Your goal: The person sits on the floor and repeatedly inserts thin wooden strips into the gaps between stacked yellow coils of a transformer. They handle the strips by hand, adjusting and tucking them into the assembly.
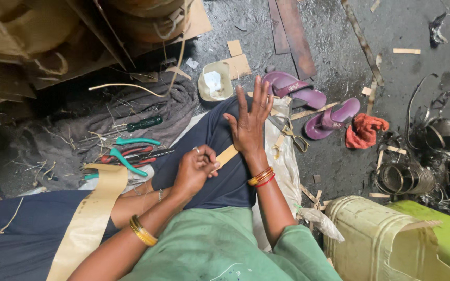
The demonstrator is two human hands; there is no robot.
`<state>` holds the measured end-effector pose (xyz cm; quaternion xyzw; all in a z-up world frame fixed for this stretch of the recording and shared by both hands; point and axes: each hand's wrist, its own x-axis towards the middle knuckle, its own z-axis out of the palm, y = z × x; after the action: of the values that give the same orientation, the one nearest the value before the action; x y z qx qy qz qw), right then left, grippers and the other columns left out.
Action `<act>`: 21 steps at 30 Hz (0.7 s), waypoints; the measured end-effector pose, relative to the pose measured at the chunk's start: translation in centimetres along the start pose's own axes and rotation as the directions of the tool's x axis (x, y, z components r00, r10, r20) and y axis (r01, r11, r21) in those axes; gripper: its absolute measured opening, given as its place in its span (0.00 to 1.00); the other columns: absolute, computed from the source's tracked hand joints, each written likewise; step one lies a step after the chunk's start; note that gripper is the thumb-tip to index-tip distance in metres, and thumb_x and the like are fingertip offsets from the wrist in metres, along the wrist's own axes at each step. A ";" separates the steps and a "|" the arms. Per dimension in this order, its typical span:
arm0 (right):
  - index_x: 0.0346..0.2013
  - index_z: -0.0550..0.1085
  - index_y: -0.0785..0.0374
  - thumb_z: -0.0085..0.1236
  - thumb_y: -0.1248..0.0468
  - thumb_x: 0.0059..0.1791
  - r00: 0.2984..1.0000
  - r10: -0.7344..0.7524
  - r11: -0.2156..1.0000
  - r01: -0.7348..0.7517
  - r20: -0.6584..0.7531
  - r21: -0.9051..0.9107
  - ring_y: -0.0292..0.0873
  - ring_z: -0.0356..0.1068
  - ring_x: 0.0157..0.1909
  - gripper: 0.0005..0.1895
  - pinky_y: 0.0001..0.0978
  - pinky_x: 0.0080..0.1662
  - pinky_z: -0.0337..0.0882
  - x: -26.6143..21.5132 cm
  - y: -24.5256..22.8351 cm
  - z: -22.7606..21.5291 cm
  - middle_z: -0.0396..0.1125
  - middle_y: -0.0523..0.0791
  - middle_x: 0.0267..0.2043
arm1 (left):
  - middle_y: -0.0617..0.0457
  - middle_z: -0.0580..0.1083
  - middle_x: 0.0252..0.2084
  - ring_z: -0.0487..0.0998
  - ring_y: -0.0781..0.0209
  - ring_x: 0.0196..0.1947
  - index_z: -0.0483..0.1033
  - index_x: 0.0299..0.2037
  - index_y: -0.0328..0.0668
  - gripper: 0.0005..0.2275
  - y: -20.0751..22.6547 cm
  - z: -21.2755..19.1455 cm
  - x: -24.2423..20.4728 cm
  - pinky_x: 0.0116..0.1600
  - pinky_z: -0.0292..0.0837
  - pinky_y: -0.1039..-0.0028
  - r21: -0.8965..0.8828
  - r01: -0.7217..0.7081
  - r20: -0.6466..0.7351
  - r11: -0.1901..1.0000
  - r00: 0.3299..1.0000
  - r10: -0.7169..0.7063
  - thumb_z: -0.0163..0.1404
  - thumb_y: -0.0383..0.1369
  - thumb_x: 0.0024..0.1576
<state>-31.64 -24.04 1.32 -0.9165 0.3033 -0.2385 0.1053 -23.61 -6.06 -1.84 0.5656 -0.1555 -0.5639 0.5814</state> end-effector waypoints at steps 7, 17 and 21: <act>0.73 0.55 0.63 0.57 0.64 0.55 0.994 0.098 0.994 -0.094 0.053 -0.061 0.54 0.58 0.71 0.34 0.53 0.69 0.54 2.4 0.7 2.0 0.64 0.53 0.68 | 0.58 0.70 0.30 0.68 0.72 0.31 0.83 0.46 0.35 0.08 1.9 -9.8 -9.3 0.36 0.66 0.80 0.035 0.036 -0.103 0.999 0.994 -0.032 0.54 0.25 0.60; 0.56 0.63 0.66 0.54 0.63 0.44 0.784 0.321 0.941 -0.203 0.531 -0.270 0.65 0.70 0.52 0.26 0.58 0.60 0.58 7.0 1.5 12.3 0.71 0.63 0.46 | 0.42 0.79 0.38 0.80 0.58 0.38 0.78 0.51 0.27 0.12 3.0 -17.9 -15.8 0.47 0.75 0.70 -0.387 -0.050 -0.169 0.921 0.986 -0.017 0.47 0.26 0.61; 0.56 0.62 0.65 0.53 0.63 0.45 0.815 0.307 0.936 -0.164 0.491 -0.312 0.65 0.70 0.52 0.26 0.57 0.61 0.57 5.7 1.6 12.1 0.71 0.63 0.47 | 0.36 0.81 0.43 0.83 0.51 0.45 0.78 0.51 0.24 0.13 2.3 -19.2 -16.3 0.51 0.78 0.66 -0.515 -0.116 -0.129 0.849 0.990 0.057 0.45 0.23 0.59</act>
<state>-22.37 -28.17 -7.58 -0.9070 0.4022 0.0809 0.0955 -11.99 16.15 1.55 0.4091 0.0098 -0.5265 0.7452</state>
